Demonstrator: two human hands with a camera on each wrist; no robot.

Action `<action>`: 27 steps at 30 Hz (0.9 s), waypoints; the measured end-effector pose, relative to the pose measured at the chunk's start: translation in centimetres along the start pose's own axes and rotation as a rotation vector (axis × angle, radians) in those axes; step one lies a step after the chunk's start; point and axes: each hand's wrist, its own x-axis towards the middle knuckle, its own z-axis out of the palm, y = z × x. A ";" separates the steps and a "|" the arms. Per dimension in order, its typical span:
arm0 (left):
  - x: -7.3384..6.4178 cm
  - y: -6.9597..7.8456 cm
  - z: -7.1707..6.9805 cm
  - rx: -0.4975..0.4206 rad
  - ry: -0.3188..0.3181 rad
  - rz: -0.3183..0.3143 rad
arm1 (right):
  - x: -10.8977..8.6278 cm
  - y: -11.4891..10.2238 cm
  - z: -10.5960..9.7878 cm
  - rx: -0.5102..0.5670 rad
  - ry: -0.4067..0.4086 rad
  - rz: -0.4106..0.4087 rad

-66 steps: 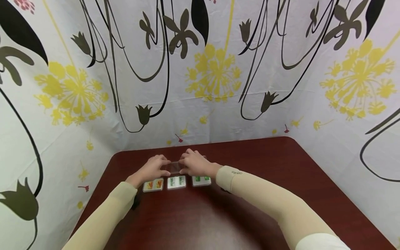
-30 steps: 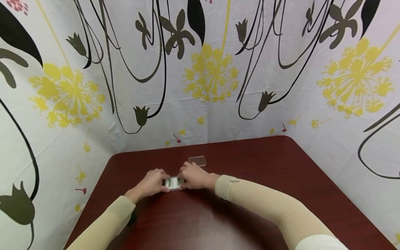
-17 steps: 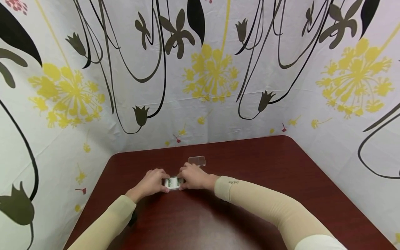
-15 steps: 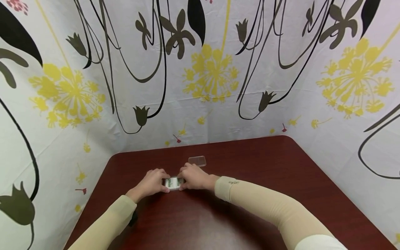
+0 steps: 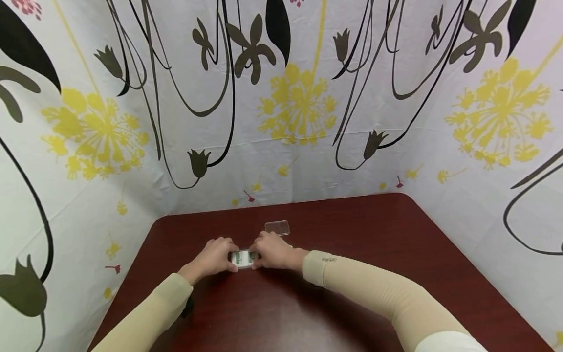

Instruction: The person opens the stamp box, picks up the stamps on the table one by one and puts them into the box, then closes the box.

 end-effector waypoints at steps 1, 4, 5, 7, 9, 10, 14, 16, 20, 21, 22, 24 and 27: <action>0.0 0.0 -0.1 0.000 -0.005 -0.006 | 0.0 0.0 0.0 0.001 -0.003 -0.001; -0.2 0.2 -0.4 -0.005 -0.020 -0.019 | 0.0 0.0 -0.2 0.015 -0.017 0.003; -0.2 0.3 -0.6 -0.005 -0.026 -0.019 | 0.0 0.1 -0.3 0.021 -0.021 0.008; -0.2 0.4 -0.9 -0.005 -0.028 -0.019 | -0.1 0.3 -0.5 0.022 -0.024 0.010; -0.2 0.5 -1.2 -0.022 -0.019 -0.018 | -0.1 0.7 -0.8 0.027 -0.020 0.010; -0.2 0.5 -1.4 -0.039 -0.015 -0.019 | 0.0 1.0 -1.0 0.030 -0.014 0.011; 0.4 0.8 -2.3 -0.121 0.021 -0.026 | 0.0 2.1 -2.2 0.040 0.005 0.038; 1.0 1.1 -2.8 -0.139 0.037 -0.024 | -0.1 2.8 -2.8 0.040 0.004 0.063; 2.6 1.9 -3.3 -0.134 0.080 -0.008 | -0.2 4.5 -3.8 0.053 0.012 0.095; 3.1 2.1 -3.4 -0.139 0.088 -0.008 | -0.2 4.9 -4.0 0.054 0.015 0.101; 3.5 2.3 -3.4 -0.151 0.095 -0.008 | -0.3 5.4 -4.0 0.057 0.020 0.107; 4.5 2.7 -3.2 -0.169 0.107 -0.013 | -0.3 6.4 -3.9 0.062 0.025 0.135; 5.9 3.1 -2.7 -0.221 0.104 -0.032 | -0.6 7.5 -3.2 0.068 0.011 0.210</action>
